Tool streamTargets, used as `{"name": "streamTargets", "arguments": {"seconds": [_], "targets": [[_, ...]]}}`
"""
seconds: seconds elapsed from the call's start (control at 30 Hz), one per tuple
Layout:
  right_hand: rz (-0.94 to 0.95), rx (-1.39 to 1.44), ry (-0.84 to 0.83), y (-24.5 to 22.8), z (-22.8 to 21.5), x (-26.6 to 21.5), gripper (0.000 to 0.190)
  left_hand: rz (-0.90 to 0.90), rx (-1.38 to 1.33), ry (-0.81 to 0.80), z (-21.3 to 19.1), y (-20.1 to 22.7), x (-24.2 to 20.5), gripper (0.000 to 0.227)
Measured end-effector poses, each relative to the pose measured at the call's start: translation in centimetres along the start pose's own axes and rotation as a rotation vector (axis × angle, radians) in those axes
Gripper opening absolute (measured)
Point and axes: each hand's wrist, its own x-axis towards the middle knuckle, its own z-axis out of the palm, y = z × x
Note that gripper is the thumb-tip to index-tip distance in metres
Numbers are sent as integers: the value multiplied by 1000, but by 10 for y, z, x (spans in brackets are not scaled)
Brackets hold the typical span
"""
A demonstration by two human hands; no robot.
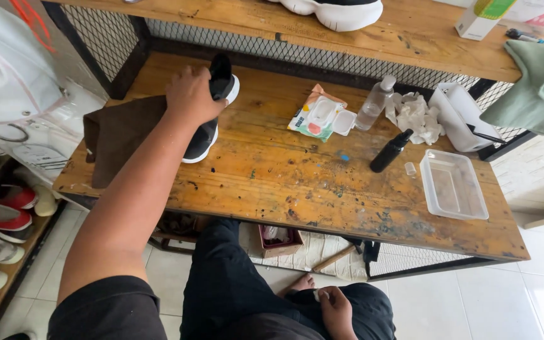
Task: Cleaning the white midsoles and outsoles of sneakers using a cleaning wipe.
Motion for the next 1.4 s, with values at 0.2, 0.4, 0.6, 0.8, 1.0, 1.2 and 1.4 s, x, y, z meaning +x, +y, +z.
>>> {"name": "streamTargets", "arguments": {"seconds": [0.2,0.4,0.6,0.8,1.0,1.2,1.4], "targets": [[-8,-17,4,-4,-4,-4,15,-159,-296,-171,0,-2,5,61],[17,13,-10,-18,-8,-8,12,-160,-405,-92,1,-12,-1,34],[-1,26,-27,-10,-3,-4,11,-75,-457,-106,-18,-5,-22,21],[34,25,-28,-22,-9,-9,12,-52,-608,-111,-36,2,-40,13],[10,40,-20,-10,-5,-4,10,-74,-774,-112,-48,14,-64,18],[6,35,-31,-14,-6,-4,11,-73,-974,-108,-53,25,-97,19],[-3,36,-46,-12,-6,-6,11,-114,-1092,-94,-64,40,-130,19]]}}
